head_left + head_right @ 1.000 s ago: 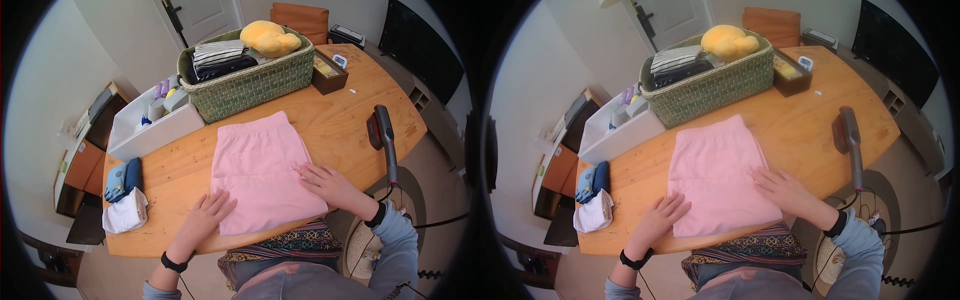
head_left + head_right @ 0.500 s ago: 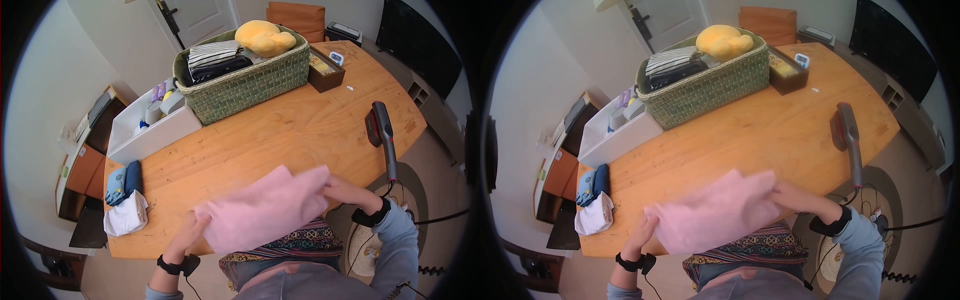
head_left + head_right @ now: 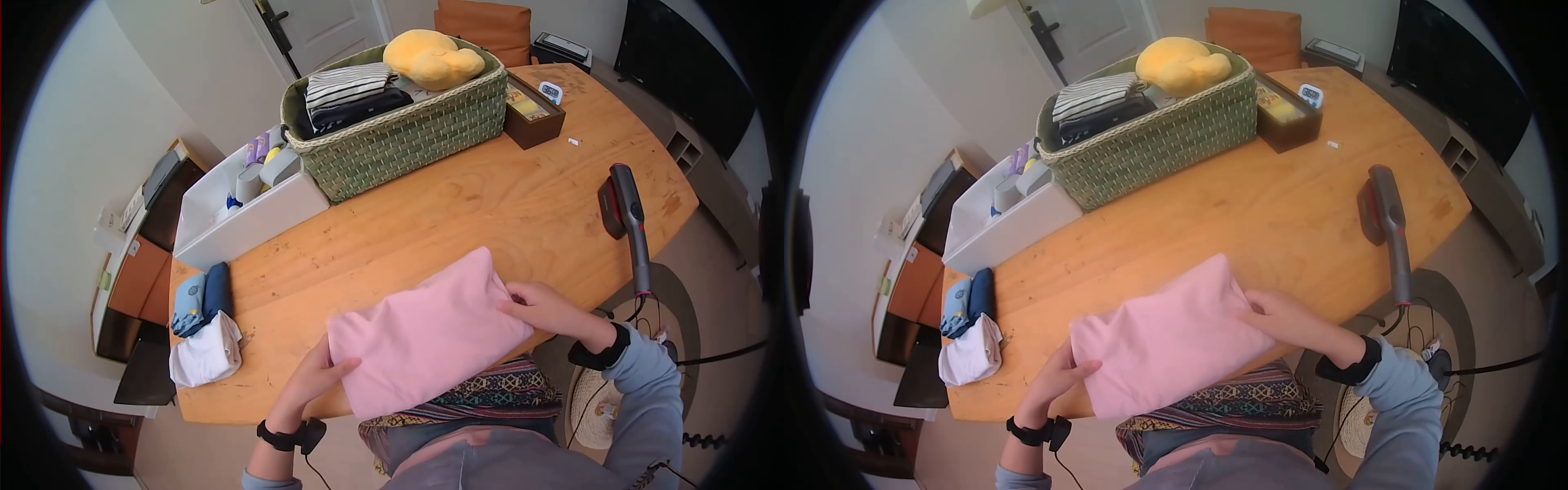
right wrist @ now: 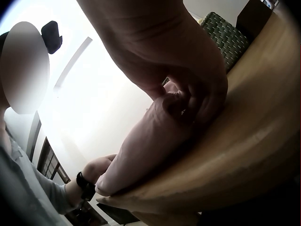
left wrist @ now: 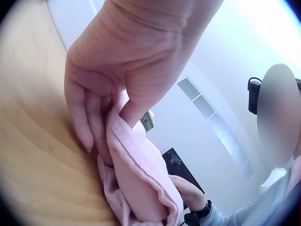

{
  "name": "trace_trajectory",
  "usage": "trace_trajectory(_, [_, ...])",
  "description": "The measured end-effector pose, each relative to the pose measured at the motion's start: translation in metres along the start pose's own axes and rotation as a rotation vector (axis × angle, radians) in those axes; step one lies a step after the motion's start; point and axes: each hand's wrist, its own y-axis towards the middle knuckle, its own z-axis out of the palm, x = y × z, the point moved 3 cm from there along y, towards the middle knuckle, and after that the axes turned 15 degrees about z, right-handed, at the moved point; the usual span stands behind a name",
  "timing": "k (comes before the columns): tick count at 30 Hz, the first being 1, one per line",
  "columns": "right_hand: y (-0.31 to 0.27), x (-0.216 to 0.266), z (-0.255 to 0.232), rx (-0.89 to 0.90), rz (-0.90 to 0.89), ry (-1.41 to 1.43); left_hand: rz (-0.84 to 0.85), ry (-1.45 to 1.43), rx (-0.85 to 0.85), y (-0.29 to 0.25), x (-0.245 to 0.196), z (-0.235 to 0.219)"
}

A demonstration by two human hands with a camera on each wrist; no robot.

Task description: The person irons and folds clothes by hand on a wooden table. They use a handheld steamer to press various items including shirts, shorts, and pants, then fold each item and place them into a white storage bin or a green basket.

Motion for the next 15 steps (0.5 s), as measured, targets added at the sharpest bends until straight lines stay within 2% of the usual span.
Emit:
trace_trajectory(1, [0.0, 0.004, -0.001, -0.046, 0.016, -0.112, -0.008, 0.007, -0.003, -0.001, 0.001, -0.001])
trace_trajectory(5, [0.001, 0.003, 0.003, -0.108, 0.026, -0.12, -0.011, 0.036, -0.05, -0.003, 0.005, -0.003])
trace_trajectory(6, [0.004, -0.001, 0.005, -0.159, -0.048, -0.189, -0.011, 0.036, -0.051, -0.003, 0.002, -0.002])
trace_trajectory(7, [0.005, -0.002, 0.006, -0.21, -0.124, -0.258, -0.079, 0.015, -0.112, -0.003, -0.002, -0.001])
trace_trajectory(8, [0.004, 0.0, 0.006, -0.21, -0.124, -0.258, -0.147, -0.007, -0.172, -0.003, -0.004, 0.0])
trace_trajectory(12, [0.002, 0.003, 0.006, -0.129, -0.103, -0.261, -0.095, 0.047, -0.155, -0.004, -0.01, 0.002])
trace_trajectory(14, [0.002, 0.003, 0.006, -0.115, -0.089, -0.267, -0.228, -0.141, -0.199, -0.007, -0.006, 0.0])
trace_trajectory(15, [0.003, 0.003, 0.006, -0.108, -0.085, -0.256, -0.227, -0.141, -0.199, -0.007, -0.006, -0.001])
